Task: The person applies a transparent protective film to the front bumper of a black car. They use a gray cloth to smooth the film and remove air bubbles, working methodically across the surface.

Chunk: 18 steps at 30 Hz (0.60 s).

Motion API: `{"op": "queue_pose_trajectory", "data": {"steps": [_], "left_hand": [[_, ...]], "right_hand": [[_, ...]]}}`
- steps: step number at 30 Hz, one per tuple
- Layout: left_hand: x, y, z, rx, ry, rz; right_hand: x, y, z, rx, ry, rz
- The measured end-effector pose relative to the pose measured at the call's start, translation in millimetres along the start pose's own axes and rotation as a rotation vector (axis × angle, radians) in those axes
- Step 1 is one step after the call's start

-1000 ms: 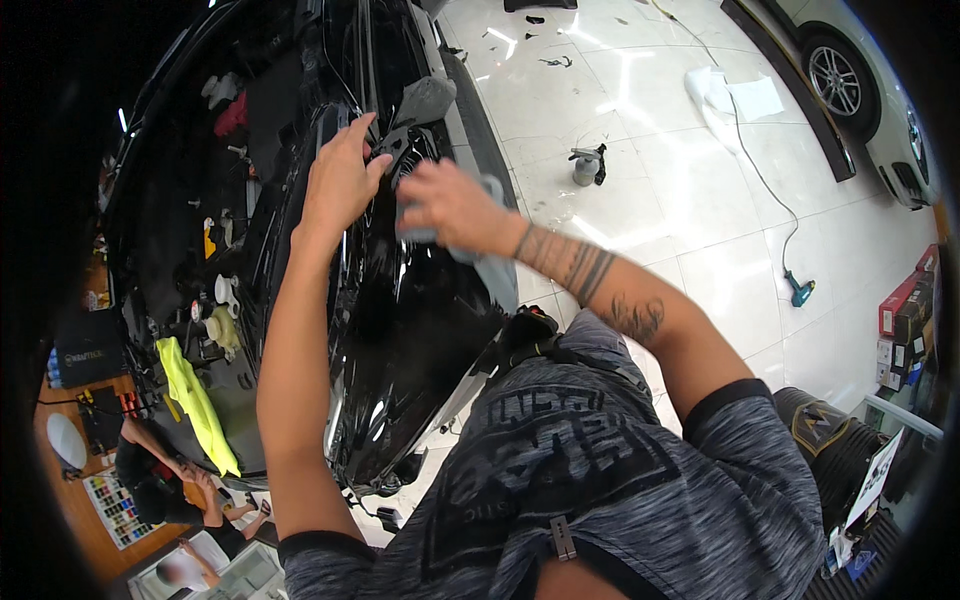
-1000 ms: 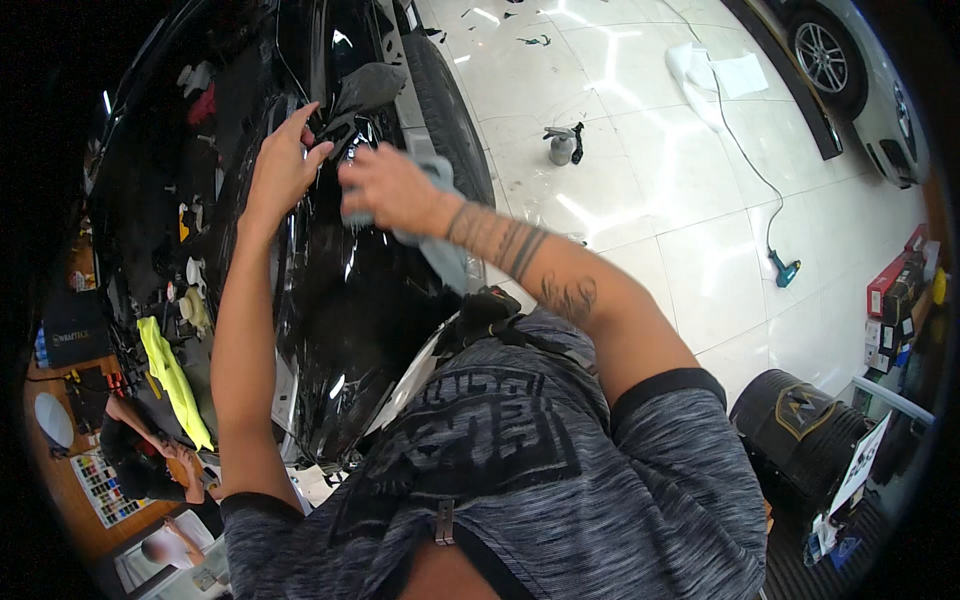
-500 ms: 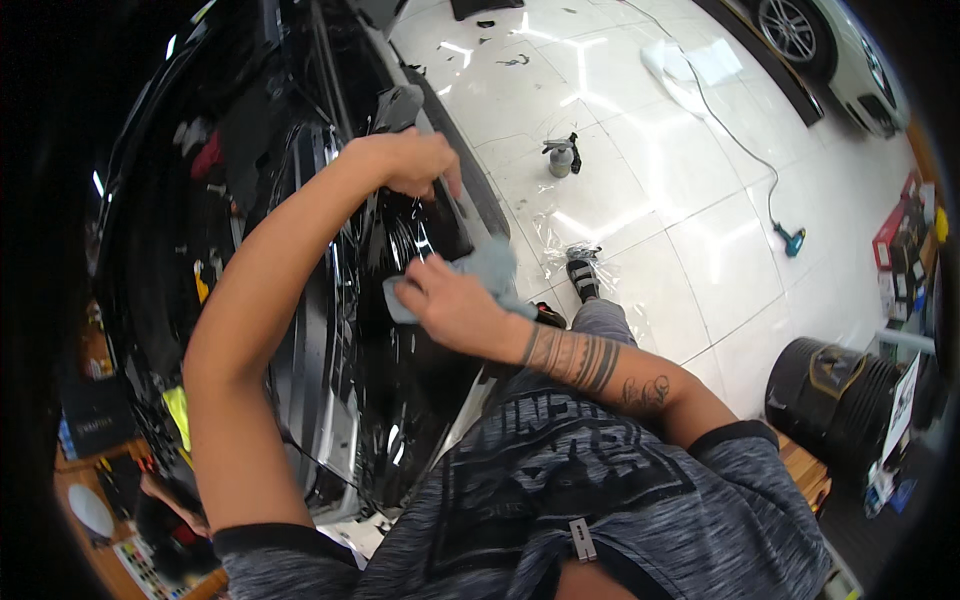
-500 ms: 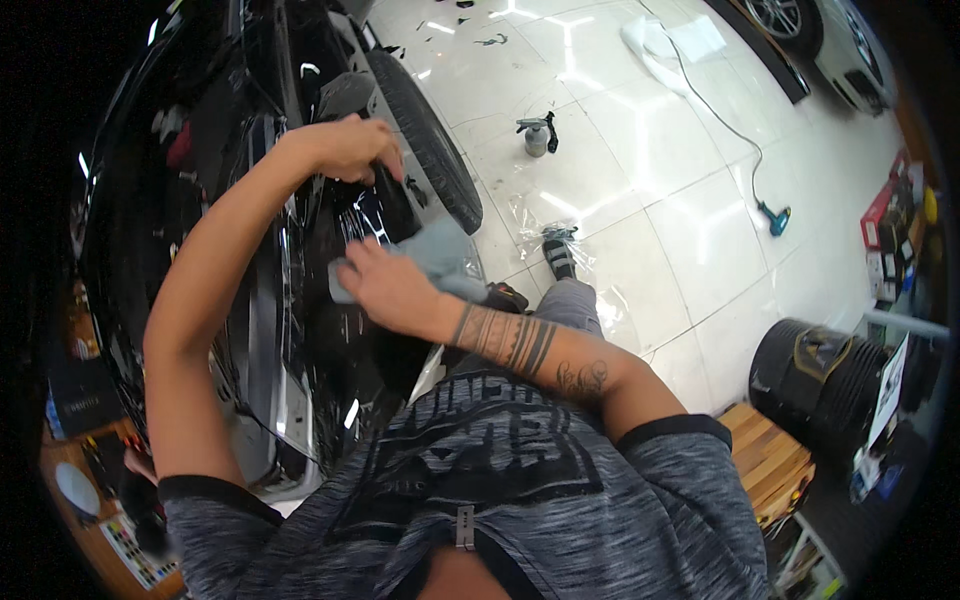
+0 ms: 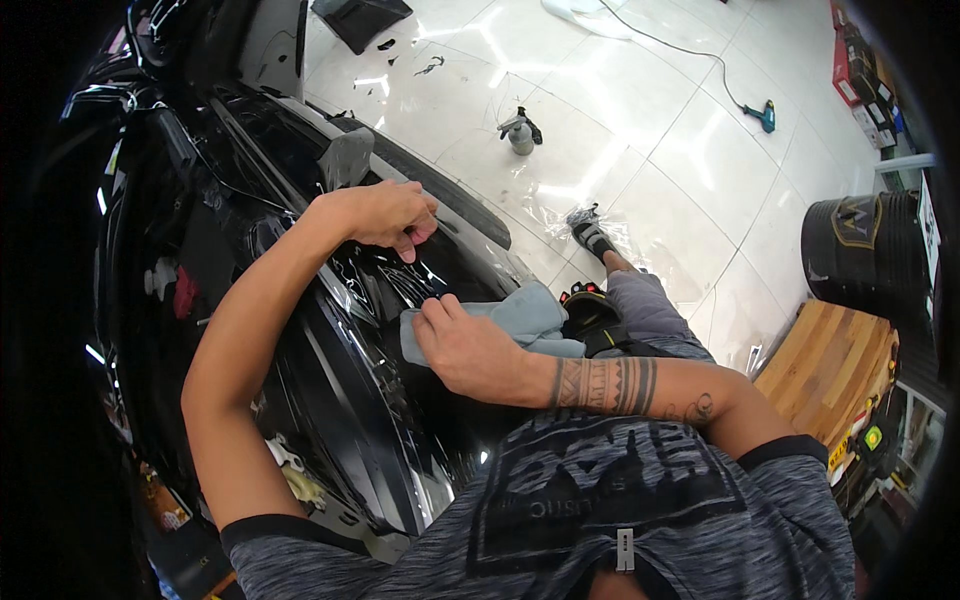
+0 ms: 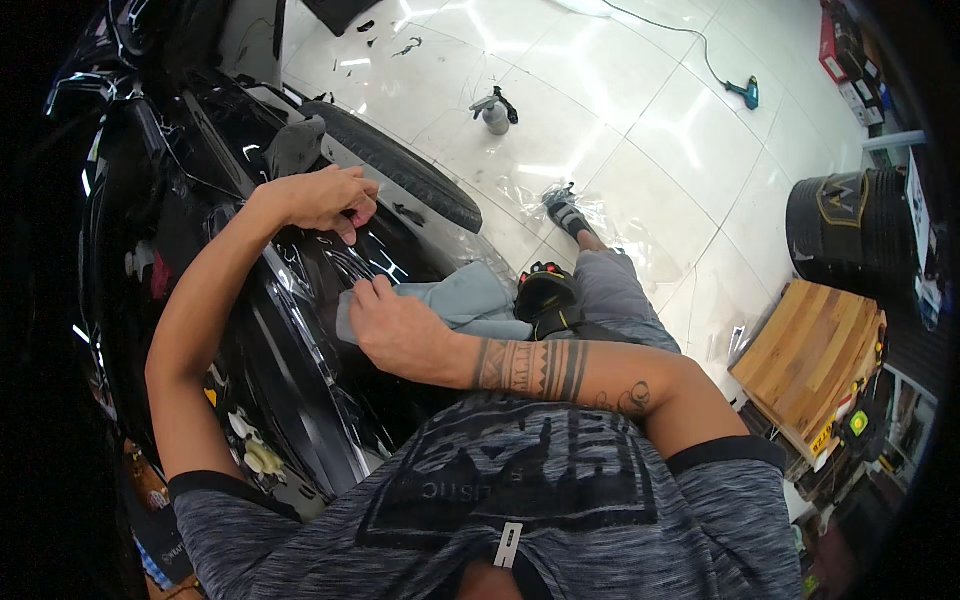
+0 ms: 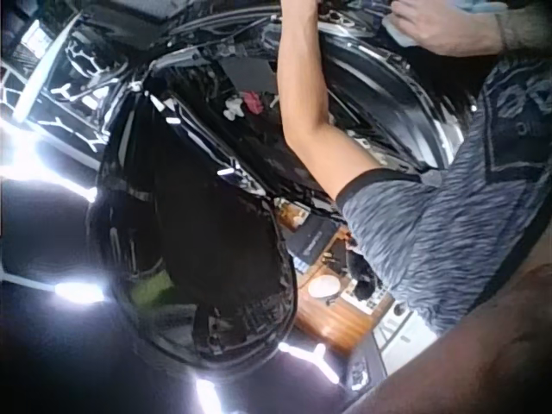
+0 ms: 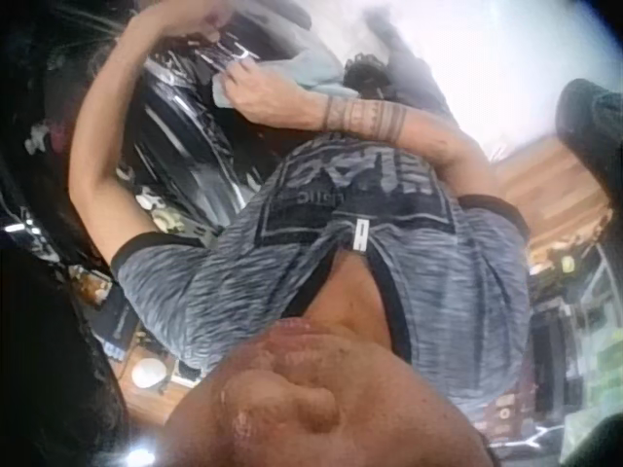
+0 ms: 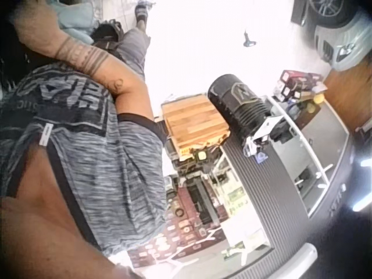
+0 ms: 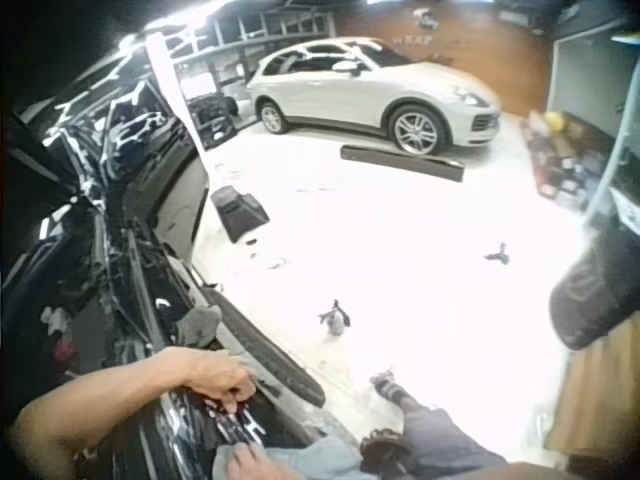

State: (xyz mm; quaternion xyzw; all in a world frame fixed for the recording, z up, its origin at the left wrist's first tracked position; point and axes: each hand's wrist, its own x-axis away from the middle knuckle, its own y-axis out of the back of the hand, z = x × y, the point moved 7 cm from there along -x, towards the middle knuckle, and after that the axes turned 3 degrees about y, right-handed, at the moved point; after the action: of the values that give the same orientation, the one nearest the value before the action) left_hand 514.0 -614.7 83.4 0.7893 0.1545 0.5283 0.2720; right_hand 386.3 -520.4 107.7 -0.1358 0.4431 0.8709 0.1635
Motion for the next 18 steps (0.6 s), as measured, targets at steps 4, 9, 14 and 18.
{"op": "queue_pose_trajectory", "data": {"steps": [4, 9, 14, 18], "left_hand": [[12, -9, 10, 0.219, 0.000, -0.037], [13, -7, 8, 0.276, -0.023, 0.014], [20, -6, 13, 0.342, 0.018, -0.086], [16, -6, 15, 0.277, -0.022, -0.118]], "right_hand": [[-11, -6, 6, 0.027, -0.063, 0.053], [-25, -7, 6, -0.078, -0.171, 0.011], [-40, -9, -5, -0.060, -0.229, -0.045], [-56, -11, -12, 0.002, -0.282, -0.049]]}}
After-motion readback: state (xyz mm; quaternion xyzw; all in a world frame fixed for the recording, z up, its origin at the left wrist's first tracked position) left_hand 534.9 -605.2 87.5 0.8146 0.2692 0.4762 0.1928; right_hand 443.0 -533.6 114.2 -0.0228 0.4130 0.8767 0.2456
